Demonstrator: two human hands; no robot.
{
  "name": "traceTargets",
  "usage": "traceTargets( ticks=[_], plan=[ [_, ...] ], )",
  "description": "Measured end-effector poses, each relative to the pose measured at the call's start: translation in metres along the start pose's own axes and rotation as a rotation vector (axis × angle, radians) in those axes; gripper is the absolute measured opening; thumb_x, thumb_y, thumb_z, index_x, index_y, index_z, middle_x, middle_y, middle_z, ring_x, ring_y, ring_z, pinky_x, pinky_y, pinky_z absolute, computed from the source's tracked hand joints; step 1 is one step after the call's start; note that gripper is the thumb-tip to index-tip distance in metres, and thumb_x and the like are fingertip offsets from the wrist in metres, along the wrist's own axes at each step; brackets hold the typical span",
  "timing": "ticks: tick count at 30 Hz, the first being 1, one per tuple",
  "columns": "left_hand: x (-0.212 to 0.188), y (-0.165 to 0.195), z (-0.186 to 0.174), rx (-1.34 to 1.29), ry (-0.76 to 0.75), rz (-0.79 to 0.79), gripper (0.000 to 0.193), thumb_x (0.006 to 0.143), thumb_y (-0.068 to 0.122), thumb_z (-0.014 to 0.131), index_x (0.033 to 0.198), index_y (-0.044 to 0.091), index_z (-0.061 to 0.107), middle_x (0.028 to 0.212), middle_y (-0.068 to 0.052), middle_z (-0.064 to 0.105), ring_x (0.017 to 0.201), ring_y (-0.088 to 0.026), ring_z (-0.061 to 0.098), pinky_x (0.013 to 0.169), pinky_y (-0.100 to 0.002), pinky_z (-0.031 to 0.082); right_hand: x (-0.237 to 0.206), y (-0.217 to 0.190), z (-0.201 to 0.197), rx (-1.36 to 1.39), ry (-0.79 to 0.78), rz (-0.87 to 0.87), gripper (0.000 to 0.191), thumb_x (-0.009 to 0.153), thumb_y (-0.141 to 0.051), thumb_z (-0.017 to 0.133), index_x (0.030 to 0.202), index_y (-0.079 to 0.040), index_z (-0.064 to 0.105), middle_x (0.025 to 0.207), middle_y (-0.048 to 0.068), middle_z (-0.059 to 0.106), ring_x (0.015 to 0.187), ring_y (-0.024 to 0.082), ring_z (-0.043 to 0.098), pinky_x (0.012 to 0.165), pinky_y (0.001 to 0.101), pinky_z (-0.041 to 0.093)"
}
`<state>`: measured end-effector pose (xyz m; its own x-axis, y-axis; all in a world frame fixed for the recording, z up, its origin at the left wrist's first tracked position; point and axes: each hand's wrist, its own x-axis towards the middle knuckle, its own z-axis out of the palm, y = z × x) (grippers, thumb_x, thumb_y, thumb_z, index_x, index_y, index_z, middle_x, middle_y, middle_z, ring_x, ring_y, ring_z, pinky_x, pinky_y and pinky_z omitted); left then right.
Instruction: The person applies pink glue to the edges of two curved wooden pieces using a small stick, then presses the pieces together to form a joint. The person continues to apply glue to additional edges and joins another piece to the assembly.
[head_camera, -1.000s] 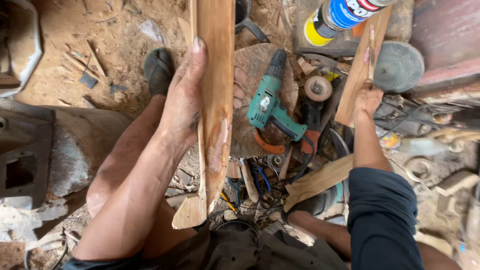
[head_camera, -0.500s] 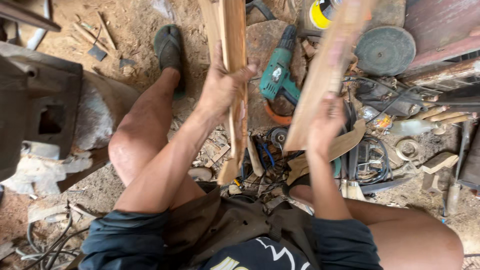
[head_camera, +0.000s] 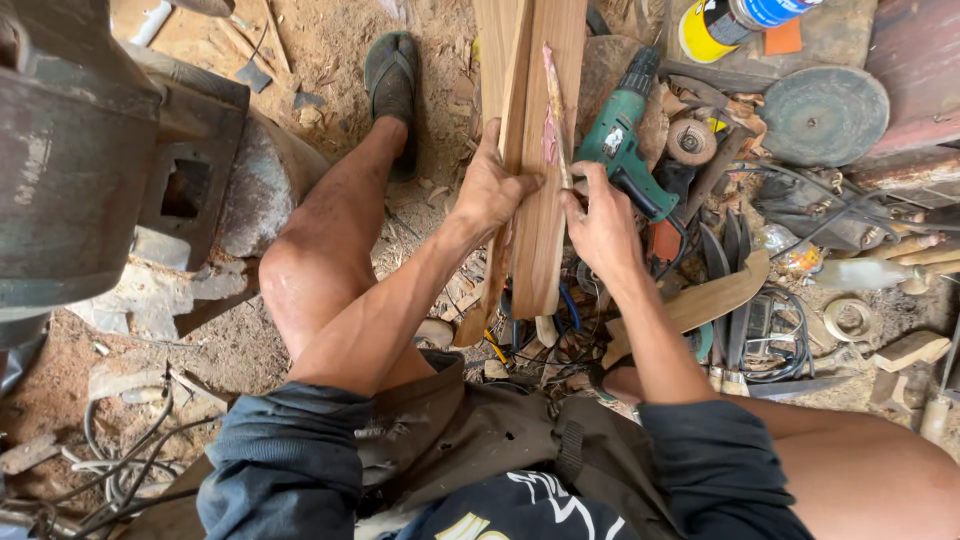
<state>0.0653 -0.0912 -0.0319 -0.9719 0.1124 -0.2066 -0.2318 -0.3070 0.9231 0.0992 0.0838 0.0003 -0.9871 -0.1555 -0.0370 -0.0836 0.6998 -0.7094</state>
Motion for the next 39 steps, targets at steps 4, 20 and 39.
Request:
traceTargets(
  ticks=[4,20,39],
  plan=[
    [-0.001,0.011,0.006,0.111,0.089,-0.206,0.109,0.08,-0.015,0.07,0.16,0.007,0.0,0.115,-0.02,0.072,0.095,-0.026,0.073,0.087,-0.033,0.065,0.008,-0.008,-0.032,-0.271,-0.211,0.211,0.031,0.101,-0.007,0.058,0.132,-0.002,0.053,0.096,0.022,0.073,0.07,0.028,0.072,0.06,0.0438,0.059],
    [0.04,-0.073,-0.032,0.225,0.071,-0.181,0.091,0.085,-0.009,0.073,0.158,-0.003,0.019,0.125,-0.019,0.07,0.107,-0.024,0.072,0.095,-0.032,0.059,-0.024,0.038,-0.02,-0.246,-0.255,0.047,0.036,0.098,-0.01,0.062,0.131,0.001,0.052,0.097,0.027,0.072,0.077,0.039,0.073,0.064,0.0491,0.058],
    [0.012,-0.054,-0.005,0.79,0.359,-0.386,0.067,0.083,0.006,0.074,0.144,0.022,0.052,0.121,-0.011,0.073,0.107,-0.027,0.073,0.099,-0.04,0.057,-0.039,0.079,0.036,-0.216,0.028,-0.087,0.016,0.101,0.004,0.056,0.114,-0.001,0.047,0.104,0.028,0.065,0.08,0.049,0.066,0.061,0.0541,0.052]
  ],
)
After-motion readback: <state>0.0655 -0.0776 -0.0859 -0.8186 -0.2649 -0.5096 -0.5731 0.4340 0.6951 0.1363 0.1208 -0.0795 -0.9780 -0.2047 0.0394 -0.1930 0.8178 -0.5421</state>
